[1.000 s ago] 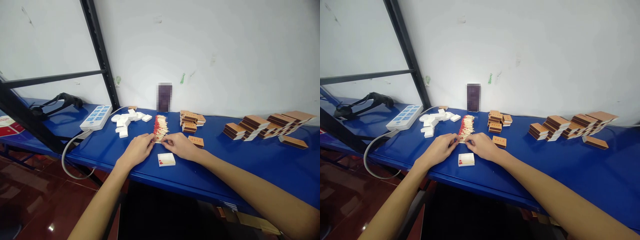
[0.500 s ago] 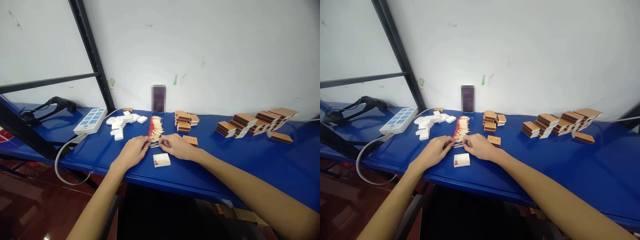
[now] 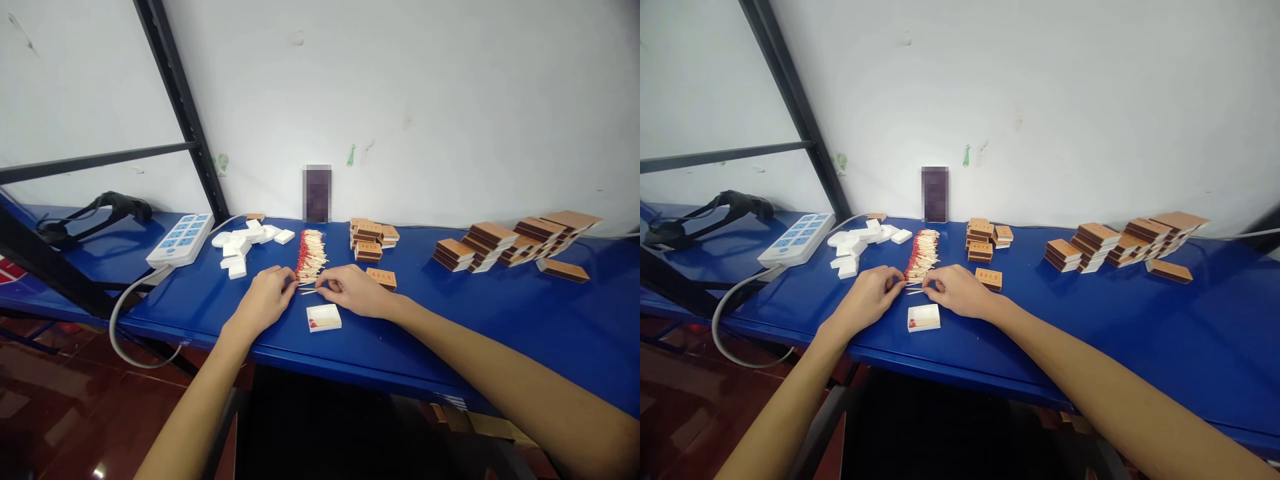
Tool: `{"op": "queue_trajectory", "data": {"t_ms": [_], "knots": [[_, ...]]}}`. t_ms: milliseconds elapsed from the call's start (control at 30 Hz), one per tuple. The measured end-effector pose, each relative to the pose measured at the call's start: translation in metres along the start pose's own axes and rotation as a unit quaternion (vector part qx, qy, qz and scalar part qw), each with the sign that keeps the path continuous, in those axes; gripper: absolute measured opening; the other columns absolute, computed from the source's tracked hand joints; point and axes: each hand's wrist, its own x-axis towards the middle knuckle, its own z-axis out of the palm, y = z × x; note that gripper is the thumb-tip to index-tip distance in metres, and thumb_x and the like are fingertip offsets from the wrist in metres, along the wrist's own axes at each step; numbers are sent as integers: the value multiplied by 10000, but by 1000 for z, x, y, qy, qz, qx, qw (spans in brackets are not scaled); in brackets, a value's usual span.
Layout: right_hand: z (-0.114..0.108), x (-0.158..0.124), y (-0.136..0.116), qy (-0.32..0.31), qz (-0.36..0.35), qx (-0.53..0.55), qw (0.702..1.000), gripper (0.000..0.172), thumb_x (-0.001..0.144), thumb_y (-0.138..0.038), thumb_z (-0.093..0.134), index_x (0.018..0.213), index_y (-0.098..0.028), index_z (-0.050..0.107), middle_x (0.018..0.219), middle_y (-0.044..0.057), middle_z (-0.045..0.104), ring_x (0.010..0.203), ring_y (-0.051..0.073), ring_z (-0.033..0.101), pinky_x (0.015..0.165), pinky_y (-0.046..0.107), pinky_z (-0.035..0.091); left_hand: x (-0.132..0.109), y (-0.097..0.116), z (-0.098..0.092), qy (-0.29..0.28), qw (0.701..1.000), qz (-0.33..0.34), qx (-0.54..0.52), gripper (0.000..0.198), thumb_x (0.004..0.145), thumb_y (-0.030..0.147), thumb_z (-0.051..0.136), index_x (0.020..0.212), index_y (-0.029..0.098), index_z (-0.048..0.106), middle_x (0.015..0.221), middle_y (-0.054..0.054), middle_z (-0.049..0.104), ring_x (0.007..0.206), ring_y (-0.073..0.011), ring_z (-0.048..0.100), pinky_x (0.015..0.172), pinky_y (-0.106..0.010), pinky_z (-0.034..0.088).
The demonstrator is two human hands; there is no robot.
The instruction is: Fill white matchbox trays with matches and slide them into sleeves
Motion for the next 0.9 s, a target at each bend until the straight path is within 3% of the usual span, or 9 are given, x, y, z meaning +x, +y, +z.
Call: {"op": "queue_trajectory", "data": {"t_ms": [600,900], "knots": [[1,0,1,4,3,-1,1000,93,842,-214,571,787,-172,634,561,-61,455,517,76,403,547,217,287,-2,0,0,-40,999,9,-11,177,943,269,452,862,200,593,874,-22,656,774,-183,598,664,-282,397],[0,-2,1,37,11,32,999,102,854,-205,554,807,-169,637,550,-69,442,512,77,389,549,219,296,-3,1,-2,-53,999,10,-11,221,970,321,412,956,208,602,851,-17,676,740,-186,622,641,-275,397]]}}
